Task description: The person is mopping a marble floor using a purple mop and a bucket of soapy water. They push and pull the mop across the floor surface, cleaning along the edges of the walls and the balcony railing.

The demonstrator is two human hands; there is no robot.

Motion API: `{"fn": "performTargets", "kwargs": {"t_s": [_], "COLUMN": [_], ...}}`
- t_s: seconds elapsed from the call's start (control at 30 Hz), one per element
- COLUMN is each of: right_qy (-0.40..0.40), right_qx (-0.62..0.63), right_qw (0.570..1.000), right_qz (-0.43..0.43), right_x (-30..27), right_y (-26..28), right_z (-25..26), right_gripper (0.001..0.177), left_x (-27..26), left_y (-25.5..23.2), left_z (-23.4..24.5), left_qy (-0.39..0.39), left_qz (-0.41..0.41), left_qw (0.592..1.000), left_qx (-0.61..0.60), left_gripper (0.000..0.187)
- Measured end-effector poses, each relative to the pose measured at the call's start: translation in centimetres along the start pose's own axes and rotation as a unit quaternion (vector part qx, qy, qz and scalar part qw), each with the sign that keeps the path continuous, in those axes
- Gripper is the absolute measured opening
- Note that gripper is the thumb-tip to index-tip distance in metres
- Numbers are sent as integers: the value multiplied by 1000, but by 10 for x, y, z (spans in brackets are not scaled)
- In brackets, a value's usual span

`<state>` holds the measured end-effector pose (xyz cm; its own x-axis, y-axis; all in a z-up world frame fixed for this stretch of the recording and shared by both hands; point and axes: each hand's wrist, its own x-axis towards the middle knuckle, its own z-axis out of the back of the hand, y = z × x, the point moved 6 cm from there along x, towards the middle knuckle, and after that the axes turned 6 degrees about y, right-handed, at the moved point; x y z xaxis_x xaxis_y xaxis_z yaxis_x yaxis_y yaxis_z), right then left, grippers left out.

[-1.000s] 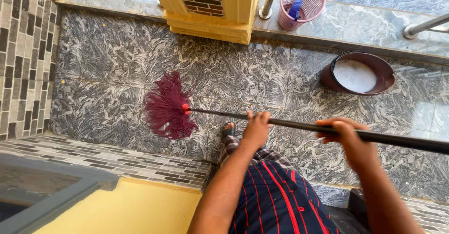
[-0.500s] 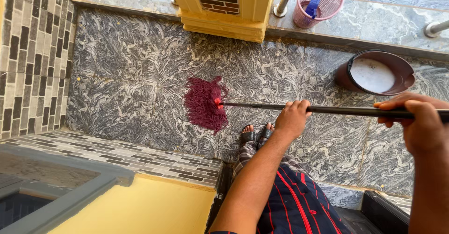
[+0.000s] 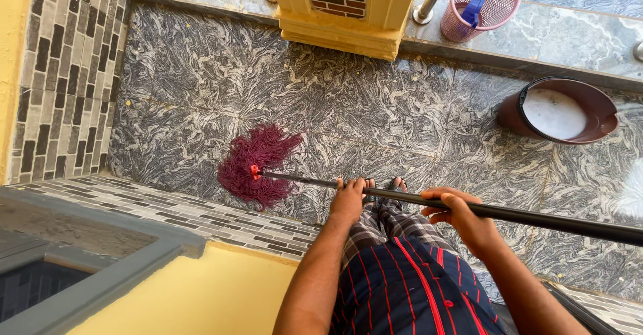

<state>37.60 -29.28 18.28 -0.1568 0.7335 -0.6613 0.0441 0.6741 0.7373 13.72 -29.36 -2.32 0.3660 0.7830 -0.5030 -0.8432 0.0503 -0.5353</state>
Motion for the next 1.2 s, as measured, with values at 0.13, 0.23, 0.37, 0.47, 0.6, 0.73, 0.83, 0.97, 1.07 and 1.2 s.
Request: {"fn": "performTargets", "kwargs": {"t_s": [0.13,0.23,0.37,0.47,0.6,0.73,0.83,0.97,1.07,1.2], "right_qy": [-50,-92,-127,-117,-90,-86,-74,-9,-10,-35], "right_qx": [-48,-57,-64,-95,1,58,12,35,26,9], "right_qw": [997,991,982,973,974,979,985,990,992,992], "right_qz": [24,75,127,176,206,177,158,136,121,123], "right_x": [-23,-58,-102,-111,-93,-59,-34,-12,-18,-63], "right_y": [32,61,83,82,53,17,-1,-14,-13,6], "right_z": [35,68,108,126,135,109,70,37,48,105], "right_gripper": [41,37,36,38,39,38,37,35,34,34], "left_x": [2,5,9,22,48,55,37,23,32,46], "left_y": [-48,-115,-181,-198,-177,-130,-85,-53,-61,-117], "left_z": [6,20,32,24,-4,-3,24,39,26,-15], "left_qy": [-73,-120,-89,-50,-13,19,3,-10,-43,42], "left_qz": [-31,-72,-117,-132,-136,-81,-13,91,84,96], "left_qw": [994,986,984,986,989,996,998,996,996,994], "left_qx": [-73,-94,-98,-84,-48,30,60,5,-4,-28], "left_gripper": [32,24,27,24,20,23,32,39,41,33]}}
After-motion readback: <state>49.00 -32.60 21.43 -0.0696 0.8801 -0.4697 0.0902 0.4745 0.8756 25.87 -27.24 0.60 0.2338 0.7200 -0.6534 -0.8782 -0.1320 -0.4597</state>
